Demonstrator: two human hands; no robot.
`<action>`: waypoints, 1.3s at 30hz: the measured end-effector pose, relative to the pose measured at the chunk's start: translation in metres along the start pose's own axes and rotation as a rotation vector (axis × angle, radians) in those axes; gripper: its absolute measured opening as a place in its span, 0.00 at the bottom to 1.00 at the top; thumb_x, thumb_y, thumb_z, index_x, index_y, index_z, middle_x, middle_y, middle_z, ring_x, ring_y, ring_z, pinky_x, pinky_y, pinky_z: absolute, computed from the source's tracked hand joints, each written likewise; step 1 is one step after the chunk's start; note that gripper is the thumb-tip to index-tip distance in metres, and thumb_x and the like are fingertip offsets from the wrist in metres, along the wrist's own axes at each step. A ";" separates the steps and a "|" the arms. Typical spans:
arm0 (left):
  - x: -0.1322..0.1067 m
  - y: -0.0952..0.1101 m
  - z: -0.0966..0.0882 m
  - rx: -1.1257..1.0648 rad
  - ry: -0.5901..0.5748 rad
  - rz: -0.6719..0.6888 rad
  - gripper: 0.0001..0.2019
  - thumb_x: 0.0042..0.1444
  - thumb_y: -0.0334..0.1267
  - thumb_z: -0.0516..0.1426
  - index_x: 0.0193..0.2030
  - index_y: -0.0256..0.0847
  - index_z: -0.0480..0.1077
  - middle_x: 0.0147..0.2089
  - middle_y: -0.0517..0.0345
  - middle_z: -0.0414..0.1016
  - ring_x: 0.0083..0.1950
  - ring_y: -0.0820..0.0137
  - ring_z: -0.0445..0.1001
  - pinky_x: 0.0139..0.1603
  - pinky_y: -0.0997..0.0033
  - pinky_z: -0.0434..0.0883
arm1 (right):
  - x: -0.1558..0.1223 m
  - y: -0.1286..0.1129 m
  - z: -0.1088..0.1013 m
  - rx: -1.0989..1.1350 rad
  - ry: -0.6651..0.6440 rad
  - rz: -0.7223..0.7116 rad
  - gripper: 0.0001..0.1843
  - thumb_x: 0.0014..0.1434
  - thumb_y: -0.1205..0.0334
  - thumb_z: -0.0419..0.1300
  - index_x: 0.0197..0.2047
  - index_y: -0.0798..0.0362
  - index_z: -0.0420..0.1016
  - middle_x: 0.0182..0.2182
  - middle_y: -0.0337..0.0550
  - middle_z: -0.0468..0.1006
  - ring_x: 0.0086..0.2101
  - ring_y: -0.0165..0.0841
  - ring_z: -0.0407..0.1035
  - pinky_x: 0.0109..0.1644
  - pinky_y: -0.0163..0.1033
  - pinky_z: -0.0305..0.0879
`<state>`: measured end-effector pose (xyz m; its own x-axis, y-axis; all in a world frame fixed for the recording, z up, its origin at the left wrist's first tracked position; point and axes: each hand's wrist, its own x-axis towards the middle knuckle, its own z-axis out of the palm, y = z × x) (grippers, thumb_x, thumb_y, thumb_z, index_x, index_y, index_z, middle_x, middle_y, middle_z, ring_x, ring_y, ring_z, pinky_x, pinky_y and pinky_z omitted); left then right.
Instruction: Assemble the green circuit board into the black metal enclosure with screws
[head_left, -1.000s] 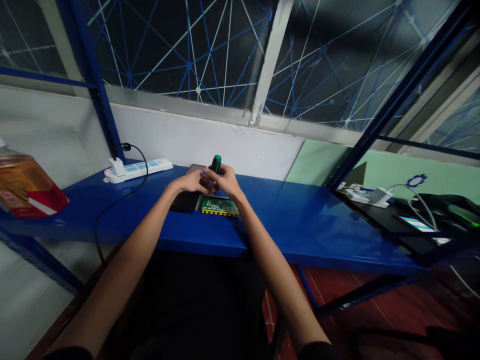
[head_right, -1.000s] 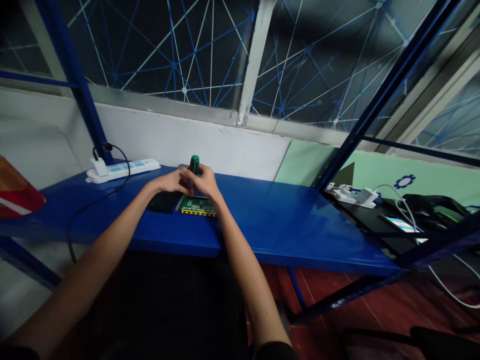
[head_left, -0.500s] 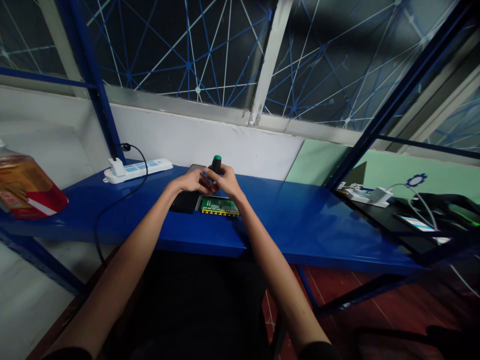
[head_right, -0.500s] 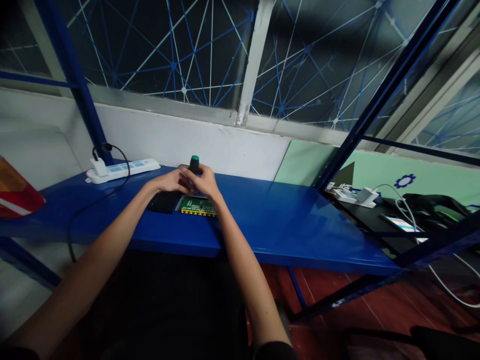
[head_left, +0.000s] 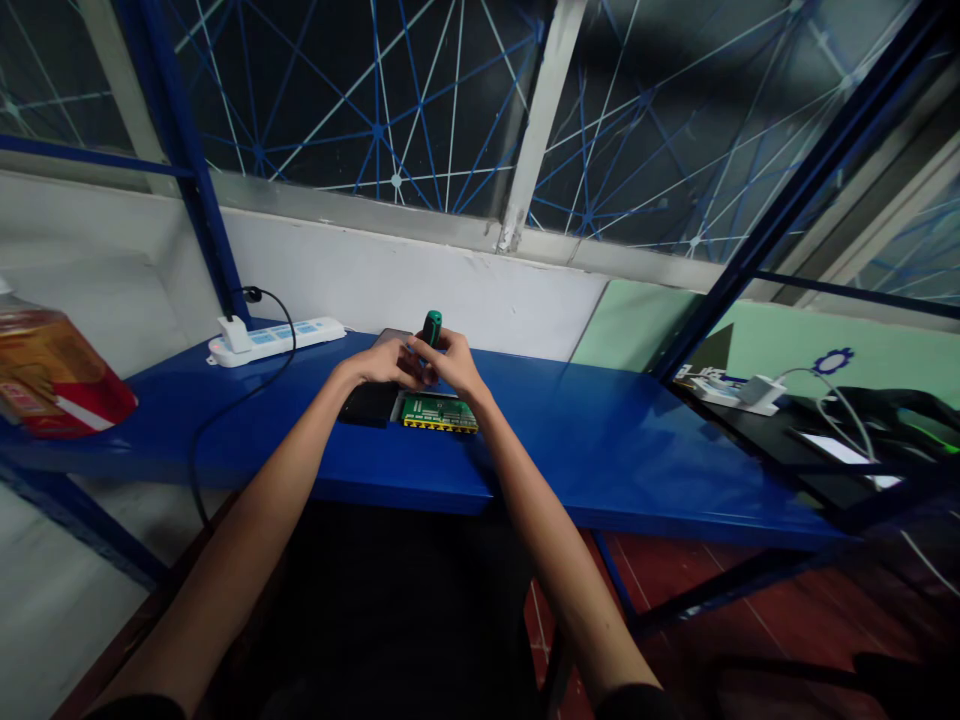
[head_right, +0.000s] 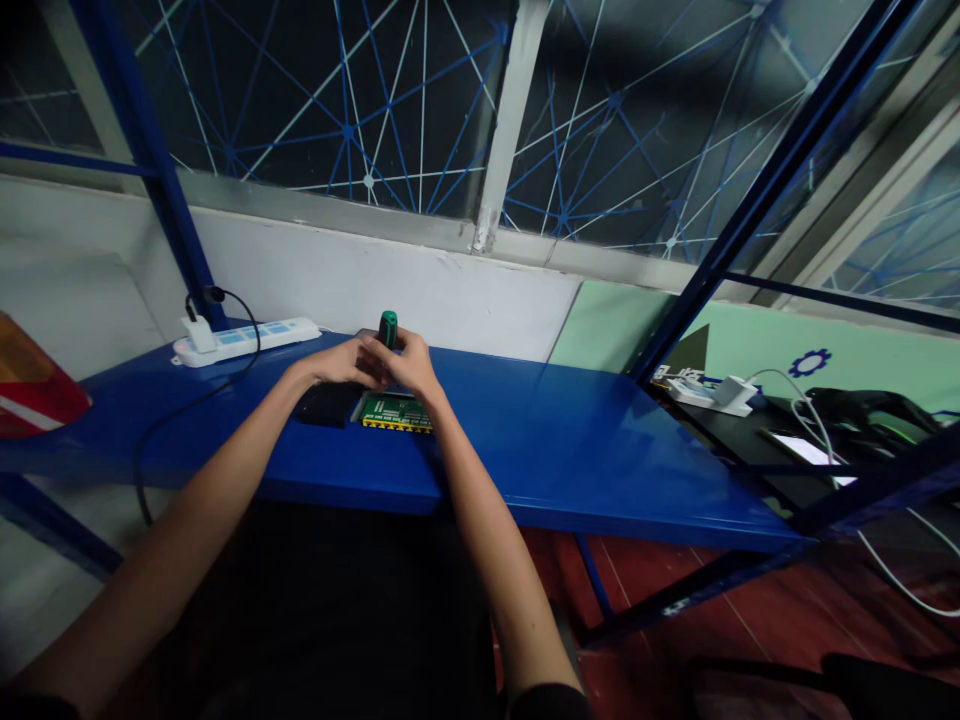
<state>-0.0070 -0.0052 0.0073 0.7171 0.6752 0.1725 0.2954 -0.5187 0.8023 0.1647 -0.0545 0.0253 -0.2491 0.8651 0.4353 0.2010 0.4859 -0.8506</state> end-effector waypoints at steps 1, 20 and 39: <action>0.000 0.001 0.000 -0.006 -0.001 0.011 0.11 0.42 0.35 0.66 0.35 0.34 0.78 0.34 0.51 0.81 0.37 0.65 0.77 0.40 0.68 0.70 | 0.000 0.000 0.000 -0.004 0.003 -0.003 0.22 0.53 0.40 0.61 0.35 0.53 0.73 0.24 0.42 0.74 0.24 0.32 0.67 0.24 0.38 0.63; 0.000 0.003 0.001 0.061 0.024 0.014 0.11 0.42 0.37 0.67 0.33 0.35 0.78 0.33 0.51 0.80 0.36 0.65 0.77 0.40 0.68 0.69 | 0.000 0.001 -0.001 0.007 0.014 -0.039 0.21 0.54 0.41 0.61 0.34 0.53 0.72 0.27 0.43 0.75 0.25 0.32 0.67 0.25 0.37 0.63; -0.002 0.007 0.002 0.061 0.029 -0.005 0.12 0.42 0.38 0.68 0.33 0.34 0.78 0.34 0.49 0.80 0.39 0.63 0.77 0.43 0.65 0.69 | 0.001 0.000 -0.002 0.026 0.021 -0.017 0.21 0.54 0.41 0.61 0.38 0.52 0.72 0.32 0.45 0.77 0.27 0.33 0.70 0.25 0.37 0.64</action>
<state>-0.0052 -0.0112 0.0116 0.6971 0.6925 0.1859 0.3373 -0.5455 0.7672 0.1662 -0.0532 0.0265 -0.2321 0.8592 0.4560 0.1721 0.4977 -0.8501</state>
